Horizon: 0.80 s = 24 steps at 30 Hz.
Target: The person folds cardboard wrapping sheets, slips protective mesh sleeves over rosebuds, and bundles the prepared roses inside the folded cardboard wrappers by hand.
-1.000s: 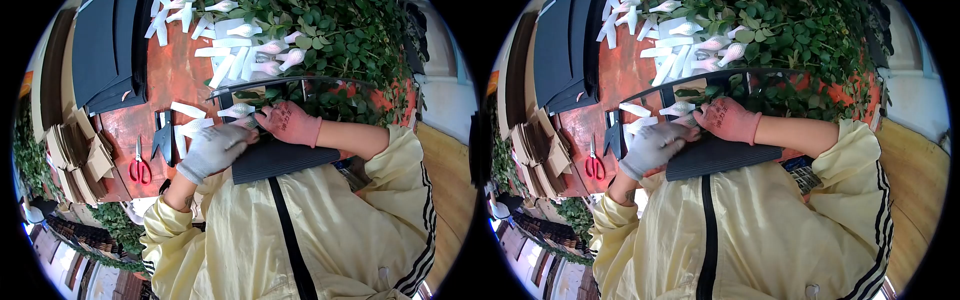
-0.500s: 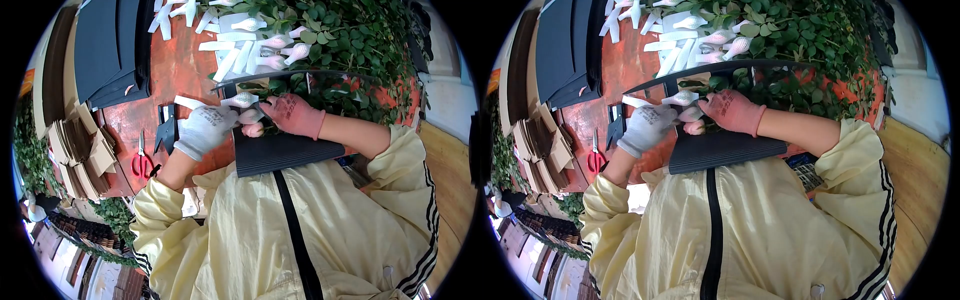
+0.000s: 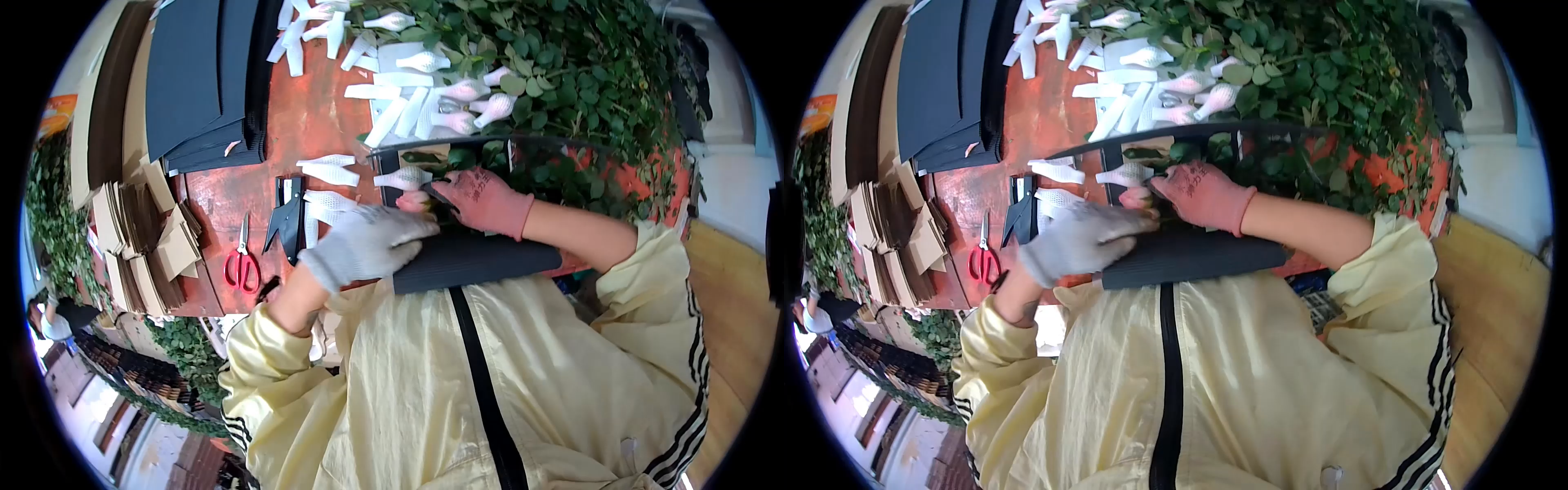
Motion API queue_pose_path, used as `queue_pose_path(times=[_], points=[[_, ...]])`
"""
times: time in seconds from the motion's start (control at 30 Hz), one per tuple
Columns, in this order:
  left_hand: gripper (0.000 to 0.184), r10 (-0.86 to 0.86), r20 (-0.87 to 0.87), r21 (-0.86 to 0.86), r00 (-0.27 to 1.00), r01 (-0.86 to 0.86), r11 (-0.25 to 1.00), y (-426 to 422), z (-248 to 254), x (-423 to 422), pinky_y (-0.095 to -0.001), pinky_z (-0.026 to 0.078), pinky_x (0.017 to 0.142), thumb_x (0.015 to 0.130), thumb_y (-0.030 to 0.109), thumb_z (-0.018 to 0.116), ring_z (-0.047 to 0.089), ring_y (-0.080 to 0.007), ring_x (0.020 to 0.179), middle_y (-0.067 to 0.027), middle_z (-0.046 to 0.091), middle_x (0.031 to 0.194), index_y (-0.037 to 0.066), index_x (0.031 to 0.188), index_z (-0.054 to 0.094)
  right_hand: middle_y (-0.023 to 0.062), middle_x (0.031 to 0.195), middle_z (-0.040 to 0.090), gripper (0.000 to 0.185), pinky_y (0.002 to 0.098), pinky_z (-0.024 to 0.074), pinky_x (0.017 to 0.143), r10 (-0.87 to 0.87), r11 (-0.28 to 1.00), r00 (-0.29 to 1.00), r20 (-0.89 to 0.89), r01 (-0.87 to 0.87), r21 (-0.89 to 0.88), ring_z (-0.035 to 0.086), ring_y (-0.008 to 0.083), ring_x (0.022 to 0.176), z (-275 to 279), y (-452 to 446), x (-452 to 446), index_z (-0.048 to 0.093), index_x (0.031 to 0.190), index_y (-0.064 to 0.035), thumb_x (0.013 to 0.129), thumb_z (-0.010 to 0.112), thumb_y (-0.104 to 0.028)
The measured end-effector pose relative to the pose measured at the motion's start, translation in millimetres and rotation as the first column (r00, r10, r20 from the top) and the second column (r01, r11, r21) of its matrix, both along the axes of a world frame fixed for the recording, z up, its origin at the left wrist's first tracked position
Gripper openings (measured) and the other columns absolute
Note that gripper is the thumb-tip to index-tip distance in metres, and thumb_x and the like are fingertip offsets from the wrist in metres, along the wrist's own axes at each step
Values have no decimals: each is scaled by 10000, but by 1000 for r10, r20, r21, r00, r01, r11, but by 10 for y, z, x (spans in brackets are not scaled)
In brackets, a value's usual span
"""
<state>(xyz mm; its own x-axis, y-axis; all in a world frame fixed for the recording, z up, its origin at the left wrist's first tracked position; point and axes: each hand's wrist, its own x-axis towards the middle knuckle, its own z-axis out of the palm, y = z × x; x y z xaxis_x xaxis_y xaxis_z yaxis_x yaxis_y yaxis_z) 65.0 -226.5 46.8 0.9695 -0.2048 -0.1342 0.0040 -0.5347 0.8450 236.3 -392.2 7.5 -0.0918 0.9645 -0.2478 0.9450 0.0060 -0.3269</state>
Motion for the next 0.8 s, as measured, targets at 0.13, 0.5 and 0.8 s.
queue_pose_path(times=[0.13, 0.5, 0.8], points=[[330, -40, -199, -5, 979, 40, 999, -51, -53, -36, -377, 460, 885, 872, 262, 476, 591, -266, 1009, -82, 614, 1127, 145, 1159, 592, 131, 961, 588, 394, 402, 454, 751, -26, 998, 1000, 8, 25, 60, 581, 288, 878, 50, -32, 38, 520, 1142, -60, 766, 550, -175], [319, 134, -134, -257, 982, -165, 952, -108, -371, -253, -363, 461, 889, 882, 290, 481, 592, -269, 1004, -88, 621, 1111, 155, 1140, 614, 117, 938, 573, 349, 385, 481, 651, 131, 990, 965, 226, -117, -75, 605, 265, 816, 334, 111, -84, 545, 1063, -88, 748, 595, -228], [315, 235, -138, -314, 962, -268, 911, -176, -459, -395, -381, 484, 829, 887, 330, 449, 613, -275, 935, -62, 626, 1067, 186, 1112, 616, 144, 957, 586, 257, 402, 462, 760, -158, 965, 987, 17, 158, -211, 571, 335, 851, 240, 274, -28, 573, 957, -39, 709, 605, -99]])
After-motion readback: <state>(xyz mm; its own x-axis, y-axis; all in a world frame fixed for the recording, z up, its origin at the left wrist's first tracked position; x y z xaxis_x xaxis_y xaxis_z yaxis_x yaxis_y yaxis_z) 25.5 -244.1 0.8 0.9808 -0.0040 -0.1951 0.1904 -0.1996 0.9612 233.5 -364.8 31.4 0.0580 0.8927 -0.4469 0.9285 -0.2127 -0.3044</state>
